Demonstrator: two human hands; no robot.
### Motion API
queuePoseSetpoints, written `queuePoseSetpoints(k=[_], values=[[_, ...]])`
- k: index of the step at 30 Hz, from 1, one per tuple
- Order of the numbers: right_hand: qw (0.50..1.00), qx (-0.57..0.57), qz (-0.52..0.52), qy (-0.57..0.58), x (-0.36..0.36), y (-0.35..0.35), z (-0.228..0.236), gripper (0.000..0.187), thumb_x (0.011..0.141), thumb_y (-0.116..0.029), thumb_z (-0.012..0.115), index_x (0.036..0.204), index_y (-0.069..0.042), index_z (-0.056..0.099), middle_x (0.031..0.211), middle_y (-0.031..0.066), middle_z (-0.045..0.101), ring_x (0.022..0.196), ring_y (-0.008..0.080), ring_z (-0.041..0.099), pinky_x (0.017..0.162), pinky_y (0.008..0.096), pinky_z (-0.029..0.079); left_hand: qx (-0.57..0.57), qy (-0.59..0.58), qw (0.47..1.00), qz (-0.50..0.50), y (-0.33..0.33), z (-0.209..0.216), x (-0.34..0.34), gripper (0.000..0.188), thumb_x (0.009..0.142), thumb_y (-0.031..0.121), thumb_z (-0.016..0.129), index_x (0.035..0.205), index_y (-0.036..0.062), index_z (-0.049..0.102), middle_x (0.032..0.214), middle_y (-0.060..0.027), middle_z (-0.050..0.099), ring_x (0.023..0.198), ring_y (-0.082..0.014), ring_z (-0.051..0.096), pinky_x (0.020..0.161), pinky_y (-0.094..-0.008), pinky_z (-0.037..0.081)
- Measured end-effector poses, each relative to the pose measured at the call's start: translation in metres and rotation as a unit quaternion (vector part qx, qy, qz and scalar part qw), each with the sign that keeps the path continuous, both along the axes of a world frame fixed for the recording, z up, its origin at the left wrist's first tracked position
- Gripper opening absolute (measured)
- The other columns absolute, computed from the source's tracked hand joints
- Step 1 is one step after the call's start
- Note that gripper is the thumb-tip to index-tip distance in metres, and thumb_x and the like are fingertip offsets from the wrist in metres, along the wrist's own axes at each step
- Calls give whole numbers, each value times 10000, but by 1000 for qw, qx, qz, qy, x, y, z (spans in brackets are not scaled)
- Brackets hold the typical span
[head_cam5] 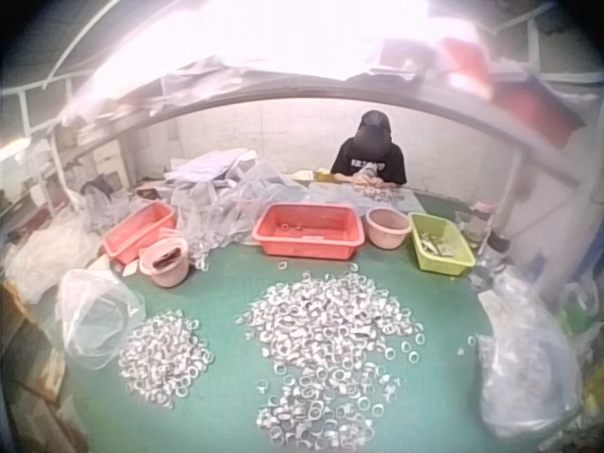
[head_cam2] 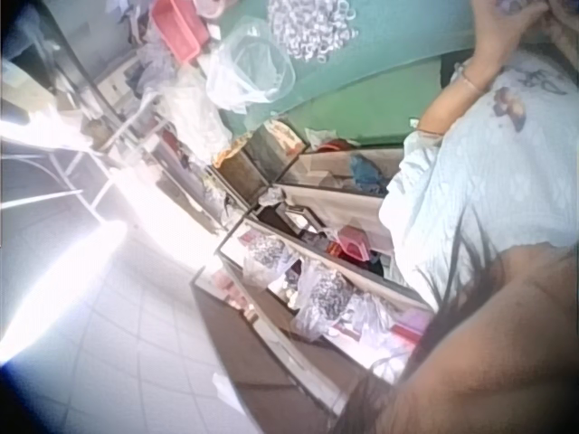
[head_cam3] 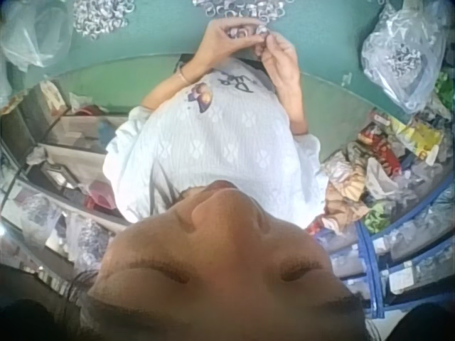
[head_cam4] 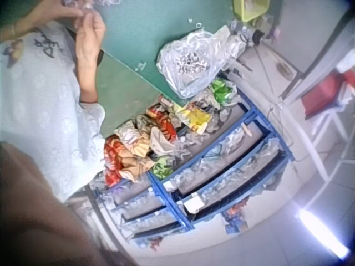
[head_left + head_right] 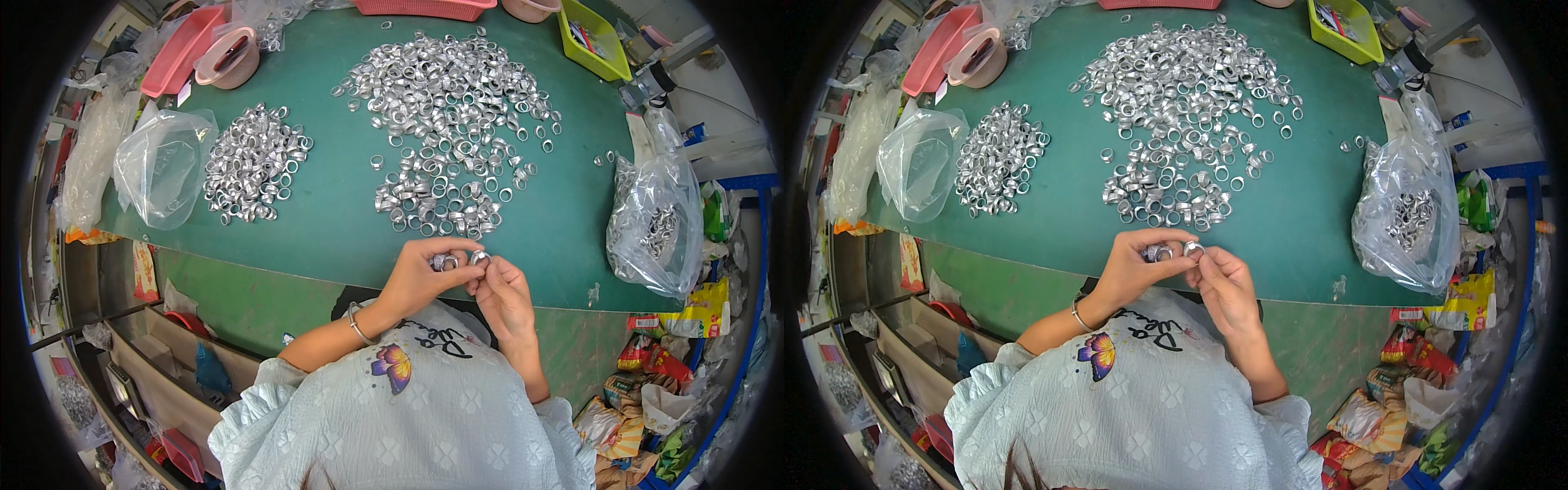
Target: The person sits at a green workbench and assembles small, silver metal components by hand. They pick up individual pieces from a large pile, fit them together, and place the finished assemblies into a separate pile on the table.
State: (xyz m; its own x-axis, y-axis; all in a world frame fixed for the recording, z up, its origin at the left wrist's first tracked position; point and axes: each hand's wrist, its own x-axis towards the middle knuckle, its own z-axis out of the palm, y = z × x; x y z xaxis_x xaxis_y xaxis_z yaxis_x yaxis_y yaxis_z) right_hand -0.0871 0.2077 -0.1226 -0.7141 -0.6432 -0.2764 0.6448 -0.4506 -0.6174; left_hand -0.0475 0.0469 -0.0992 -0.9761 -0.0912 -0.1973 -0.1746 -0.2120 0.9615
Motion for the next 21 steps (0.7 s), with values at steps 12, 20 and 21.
queuePoseSetpoints(k=[12, 20, 21], values=[[831, 391, -134, 373, -16, -4, -16, 137, 784, -76, 664, 886, -6, 605, 905, 75, 587, 781, 176, 545, 678, 285, 428, 289, -83, 952, -63, -9, -12, 2, 296, 876, 219, 590, 1021, -39, 611, 645, 9, 458, 511, -30, 313, 429, -172, 239], [628, 514, -96, 577, -27, -10, -27, 281, 694, -16, 688, 967, -44, 623, 903, 79, 549, 781, 228, 504, 685, 299, 407, 355, -85, 929, -51, -10, -7, 0, 286, 919, 255, 500, 936, -21, 572, 661, -35, 472, 488, -49, 329, 395, -170, 237], [690, 477, -109, 533, -27, -9, -27, 266, 709, -9, 679, 967, -39, 623, 896, 72, 559, 765, 203, 508, 672, 283, 404, 377, -85, 921, -42, -11, 0, 1, 290, 923, 260, 482, 909, -17, 567, 660, -50, 482, 482, -56, 345, 385, -173, 242]])
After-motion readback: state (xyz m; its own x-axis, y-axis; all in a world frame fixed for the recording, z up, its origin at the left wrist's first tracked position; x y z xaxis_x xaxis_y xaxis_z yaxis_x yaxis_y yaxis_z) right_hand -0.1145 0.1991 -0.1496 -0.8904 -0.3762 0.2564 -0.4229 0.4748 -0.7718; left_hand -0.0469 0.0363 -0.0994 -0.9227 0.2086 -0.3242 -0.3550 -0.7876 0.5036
